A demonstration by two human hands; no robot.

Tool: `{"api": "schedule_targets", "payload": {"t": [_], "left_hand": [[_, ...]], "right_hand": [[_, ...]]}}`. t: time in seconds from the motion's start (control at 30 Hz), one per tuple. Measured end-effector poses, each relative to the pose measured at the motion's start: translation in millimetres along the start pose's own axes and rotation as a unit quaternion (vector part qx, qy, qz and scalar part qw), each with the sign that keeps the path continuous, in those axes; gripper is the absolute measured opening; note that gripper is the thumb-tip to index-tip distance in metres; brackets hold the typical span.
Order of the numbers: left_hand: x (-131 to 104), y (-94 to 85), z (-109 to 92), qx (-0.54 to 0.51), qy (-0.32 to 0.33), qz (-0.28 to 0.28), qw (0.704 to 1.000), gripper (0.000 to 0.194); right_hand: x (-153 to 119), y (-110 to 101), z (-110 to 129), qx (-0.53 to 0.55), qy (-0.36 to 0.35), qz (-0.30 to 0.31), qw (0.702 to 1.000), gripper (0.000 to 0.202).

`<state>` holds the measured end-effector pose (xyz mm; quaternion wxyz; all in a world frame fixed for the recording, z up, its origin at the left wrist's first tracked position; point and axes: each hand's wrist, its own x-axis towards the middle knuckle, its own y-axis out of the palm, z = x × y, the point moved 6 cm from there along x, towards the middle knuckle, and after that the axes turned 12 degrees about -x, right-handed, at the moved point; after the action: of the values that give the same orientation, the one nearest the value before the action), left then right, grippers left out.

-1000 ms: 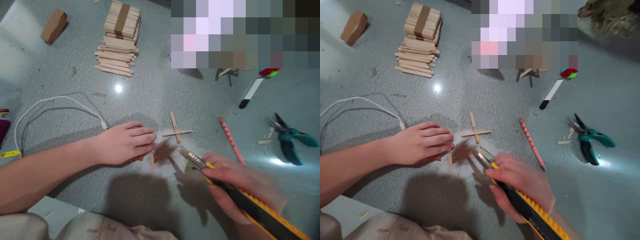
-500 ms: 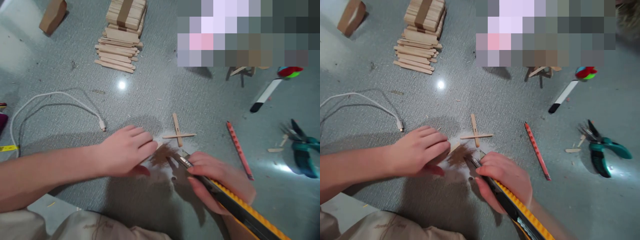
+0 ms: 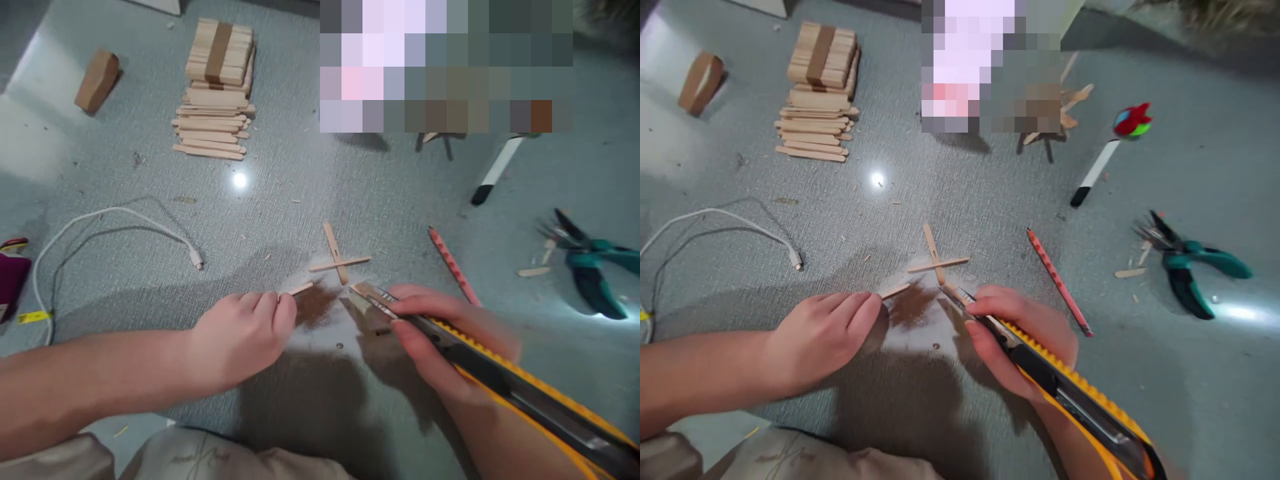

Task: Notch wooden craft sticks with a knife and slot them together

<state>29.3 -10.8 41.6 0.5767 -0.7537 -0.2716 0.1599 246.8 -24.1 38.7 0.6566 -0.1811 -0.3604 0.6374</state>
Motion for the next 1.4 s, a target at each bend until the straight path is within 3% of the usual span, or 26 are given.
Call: {"api": "schedule_targets", "payload": {"t": [0.13, 0.27, 0.37, 0.5, 0.63, 0.73, 0.8, 0.9, 1.0, 1.1, 1.3, 1.4], "left_hand": [[2, 2.6, 8, -0.046, 0.006, 0.023, 0.999, 0.015], [3, 9.3, 22, -0.172, -0.016, 0.048, 0.984, 0.02], [7, 12.6, 27, -0.209, -0.01, 0.047, 0.977, 0.026], [17, 12.4, 25, -0.193, 0.076, 0.039, 0.978, 0.026], [18, 0.1, 12, -0.062, 0.188, -0.041, 0.979, 0.022], [9, -2.8, 3, -0.016, 0.133, -0.044, 0.99, 0.02], [-1, 4.9, -8, -0.017, 0.126, 0.014, 0.992, 0.025], [-13, 16.6, -20, 0.0, 0.095, 0.044, 0.994, 0.029], [-15, 29.0, -23, -0.026, 0.053, 0.054, 0.997, 0.05], [-14, 36.0, -26, -0.045, 0.064, 0.063, 0.995, 0.066], [-14, 25.4, -22, 0.011, 0.101, 0.072, 0.992, 0.05], [-14, 22.9, -24, -0.005, 0.053, 0.061, 0.997, 0.05]], "right_hand": [[0, -11, 8, -0.028, 0.09, -0.027, 0.995, 0.007], [-7, -19, 13, 0.01, 0.125, -0.056, 0.991, 0.014], [-19, -22, 10, 0.042, 0.136, -0.071, 0.987, 0.02], [-33, -20, 6, 0.048, 0.123, -0.046, 0.99, 0.014], [-37, -11, -1, 0.054, 0.11, -0.028, 0.992, 0.012], [-35, -2, -5, 0.056, 0.075, -0.009, 0.996, 0.013], [-34, 1, -7, 0.051, 0.053, 0.004, 0.997, 0.013], [-33, 3, -7, 0.046, 0.039, 0.01, 0.998, 0.011], [-32, 1, -5, 0.047, 0.039, 0.01, 0.998, 0.01], [-31, 0, -5, 0.043, 0.038, 0.004, 0.998, 0.008], [-33, -1, -4, 0.009, 0.019, -0.015, 1.0, 0.007], [-34, 0, -2, -0.013, 0.0, -0.019, 1.0, 0.007]]}}
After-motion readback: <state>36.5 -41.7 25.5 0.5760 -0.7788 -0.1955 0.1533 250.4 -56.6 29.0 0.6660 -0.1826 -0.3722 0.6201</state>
